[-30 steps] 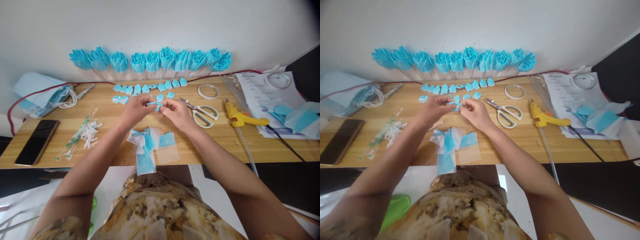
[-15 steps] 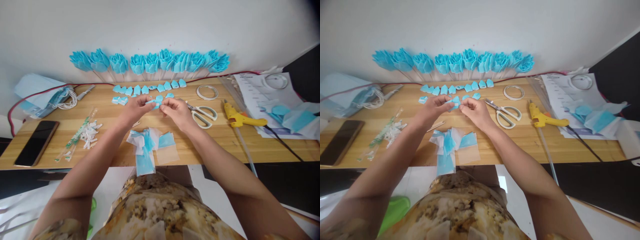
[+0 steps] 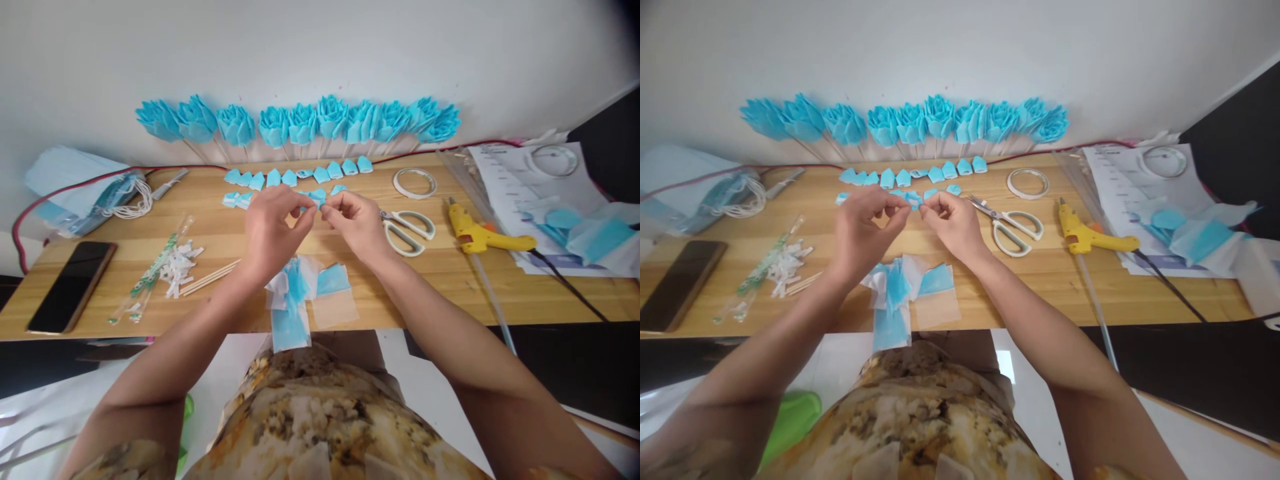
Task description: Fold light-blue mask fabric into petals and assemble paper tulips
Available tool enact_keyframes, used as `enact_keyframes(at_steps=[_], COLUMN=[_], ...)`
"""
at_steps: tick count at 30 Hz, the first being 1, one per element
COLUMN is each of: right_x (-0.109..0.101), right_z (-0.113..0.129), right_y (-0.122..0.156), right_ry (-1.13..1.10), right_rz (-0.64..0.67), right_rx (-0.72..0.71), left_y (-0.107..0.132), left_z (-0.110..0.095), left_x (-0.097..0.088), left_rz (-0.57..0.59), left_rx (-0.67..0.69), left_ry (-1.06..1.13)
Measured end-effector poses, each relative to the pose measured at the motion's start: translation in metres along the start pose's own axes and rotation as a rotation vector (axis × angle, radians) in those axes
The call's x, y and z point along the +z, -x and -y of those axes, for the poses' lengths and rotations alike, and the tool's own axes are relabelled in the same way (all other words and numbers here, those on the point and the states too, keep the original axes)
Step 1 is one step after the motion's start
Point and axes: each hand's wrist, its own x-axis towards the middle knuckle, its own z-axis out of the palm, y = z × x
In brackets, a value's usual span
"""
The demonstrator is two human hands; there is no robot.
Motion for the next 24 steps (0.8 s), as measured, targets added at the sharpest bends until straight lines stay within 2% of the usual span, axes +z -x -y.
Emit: enact_keyframes(at_steps=[6, 12, 18, 24], right_x=[0.0014, 0.003, 0.003, 0.0029], right_z=[0.0044, 0.0035, 0.0015, 0.0005], right_y=[0.0021, 0.0041, 0.0039, 0.0034], right_ry=[0.125, 0.207, 0.223, 0.244], right_rz=[-0.009, -0.02, -0.022, -0.023], right_rx=[-0.123, -0.19, -0.243, -0.264], left_y=[0.0011, 0.0, -0.0012, -0.0048], left_z=[0.0049, 0.0047, 0.0033, 0.0029], left_x=[0.0103, 0.0111, 0.0111, 0.0079], left_rz=[-0.001, 0.006, 0.022, 0.081], left_rx=[0.011, 0.003, -0.033, -0.138], left_ry=[-0.152, -0.177, -0.155, -0.023])
